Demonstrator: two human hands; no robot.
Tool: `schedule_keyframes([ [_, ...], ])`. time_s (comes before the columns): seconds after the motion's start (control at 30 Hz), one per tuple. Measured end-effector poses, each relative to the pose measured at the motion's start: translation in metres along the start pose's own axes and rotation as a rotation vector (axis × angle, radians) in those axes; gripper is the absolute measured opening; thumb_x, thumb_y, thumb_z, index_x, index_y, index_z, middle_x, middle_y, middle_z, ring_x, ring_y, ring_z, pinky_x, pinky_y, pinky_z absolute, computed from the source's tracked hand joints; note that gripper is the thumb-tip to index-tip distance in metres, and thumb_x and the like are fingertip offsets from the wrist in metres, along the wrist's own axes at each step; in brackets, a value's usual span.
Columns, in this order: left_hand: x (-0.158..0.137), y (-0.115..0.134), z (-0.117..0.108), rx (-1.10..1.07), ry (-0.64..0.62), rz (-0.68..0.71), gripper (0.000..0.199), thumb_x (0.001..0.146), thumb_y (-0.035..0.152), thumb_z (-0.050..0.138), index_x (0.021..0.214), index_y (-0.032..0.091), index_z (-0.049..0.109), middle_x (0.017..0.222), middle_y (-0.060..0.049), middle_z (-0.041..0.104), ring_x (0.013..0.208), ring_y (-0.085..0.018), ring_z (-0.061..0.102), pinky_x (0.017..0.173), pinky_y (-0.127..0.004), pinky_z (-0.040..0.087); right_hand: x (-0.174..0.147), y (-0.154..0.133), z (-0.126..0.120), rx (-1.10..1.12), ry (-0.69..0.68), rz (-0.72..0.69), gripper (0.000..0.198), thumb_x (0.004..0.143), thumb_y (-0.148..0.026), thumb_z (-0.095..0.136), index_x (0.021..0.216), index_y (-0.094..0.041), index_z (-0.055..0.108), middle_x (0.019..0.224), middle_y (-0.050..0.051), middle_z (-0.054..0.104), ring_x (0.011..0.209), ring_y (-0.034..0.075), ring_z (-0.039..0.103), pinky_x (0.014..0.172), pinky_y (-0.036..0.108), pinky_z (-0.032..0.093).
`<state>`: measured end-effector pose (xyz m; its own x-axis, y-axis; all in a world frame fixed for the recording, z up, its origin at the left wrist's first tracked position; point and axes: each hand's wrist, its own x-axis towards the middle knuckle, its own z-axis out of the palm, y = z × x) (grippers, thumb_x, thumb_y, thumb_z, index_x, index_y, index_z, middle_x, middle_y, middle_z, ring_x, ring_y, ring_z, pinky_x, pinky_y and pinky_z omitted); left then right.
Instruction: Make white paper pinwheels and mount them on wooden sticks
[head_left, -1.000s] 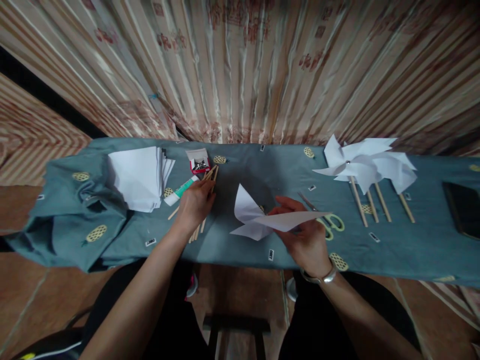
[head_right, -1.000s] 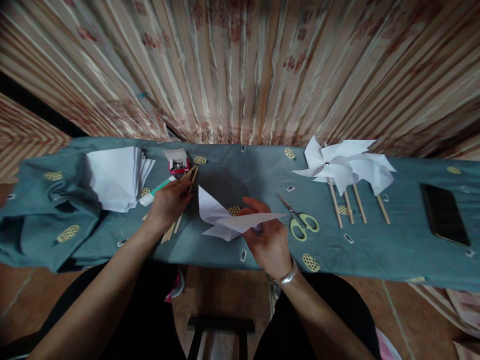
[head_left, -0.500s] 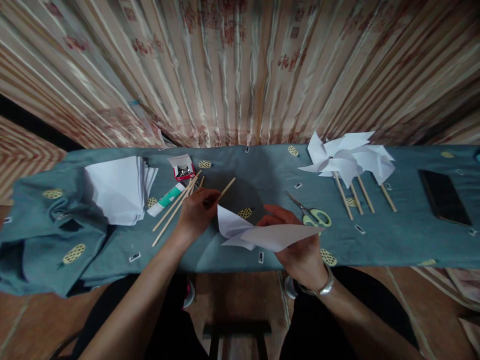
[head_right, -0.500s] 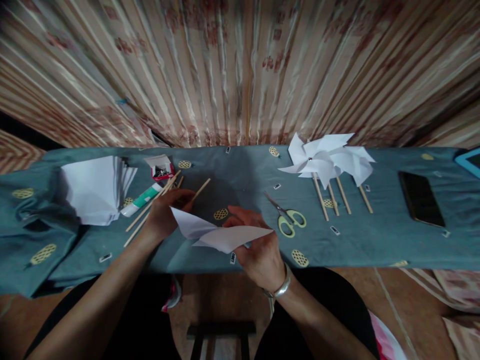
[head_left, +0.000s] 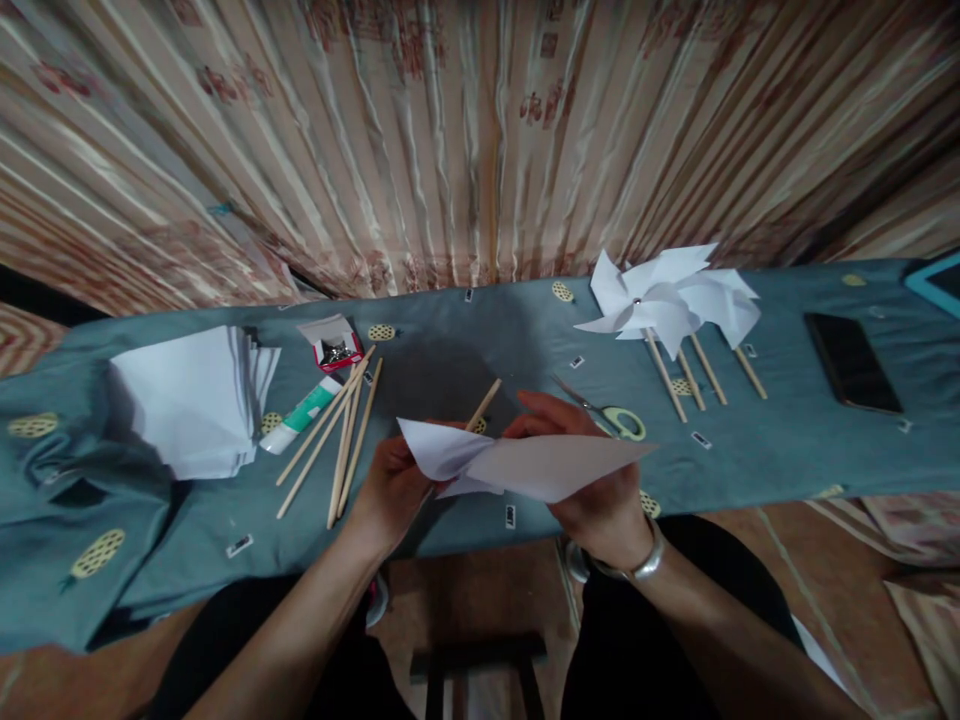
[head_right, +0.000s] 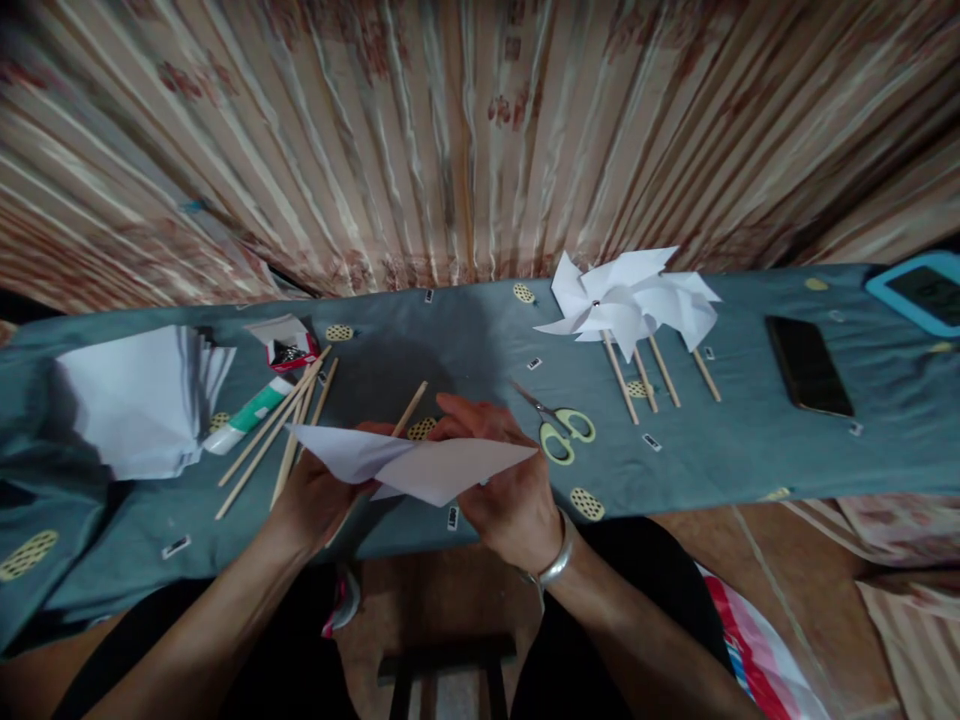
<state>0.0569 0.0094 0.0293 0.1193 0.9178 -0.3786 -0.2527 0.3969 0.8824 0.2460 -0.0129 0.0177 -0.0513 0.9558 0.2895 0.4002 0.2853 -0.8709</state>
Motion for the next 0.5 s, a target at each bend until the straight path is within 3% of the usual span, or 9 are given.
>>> schedule_keyframes([
  [0.07, -0.001, -0.001, -0.001, 0.075, 0.005, 0.02, 0.018, 0.057, 0.031, 0.079, 0.061, 0.016, 0.069, 0.052, 0.0, 0.061, 0.046, -0.009, 0.051, 0.044, -0.02, 0.041, 0.002, 0.0, -0.001, 0.039, -0.002, -0.013, 0.05, 0.084, -0.031, 0.064, 0.133, -0.027, 0.053, 0.099, 0.005, 0.076, 0.099, 0.025, 0.071, 0.075, 0.038, 0.061],
  [0.23, -0.001, -0.011, -0.007, 0.211, -0.036, 0.101, 0.034, 0.068, 0.047, 0.074, 0.051, 0.02, 0.061, 0.044, 0.002, 0.048, 0.042, -0.009, 0.043, 0.041, -0.022, 0.041, 0.004, 0.001, -0.003, 0.032, 0.009, -0.024, 0.052, 0.082, -0.031, 0.065, 0.133, -0.03, 0.053, 0.097, 0.002, 0.076, 0.101, 0.026, 0.071, 0.077, 0.04, 0.061],
  [0.5, -0.001, -0.019, -0.01, 0.208, -0.058, 0.081, 0.035, 0.068, 0.046, 0.076, 0.052, 0.018, 0.062, 0.046, 0.001, 0.051, 0.042, -0.007, 0.039, 0.04, -0.019, 0.035, 0.004, -0.003, -0.006, 0.021, 0.021, -0.005, 0.05, 0.085, -0.027, 0.062, 0.134, -0.029, 0.053, 0.099, 0.003, 0.075, 0.1, 0.025, 0.071, 0.076, 0.039, 0.062],
])
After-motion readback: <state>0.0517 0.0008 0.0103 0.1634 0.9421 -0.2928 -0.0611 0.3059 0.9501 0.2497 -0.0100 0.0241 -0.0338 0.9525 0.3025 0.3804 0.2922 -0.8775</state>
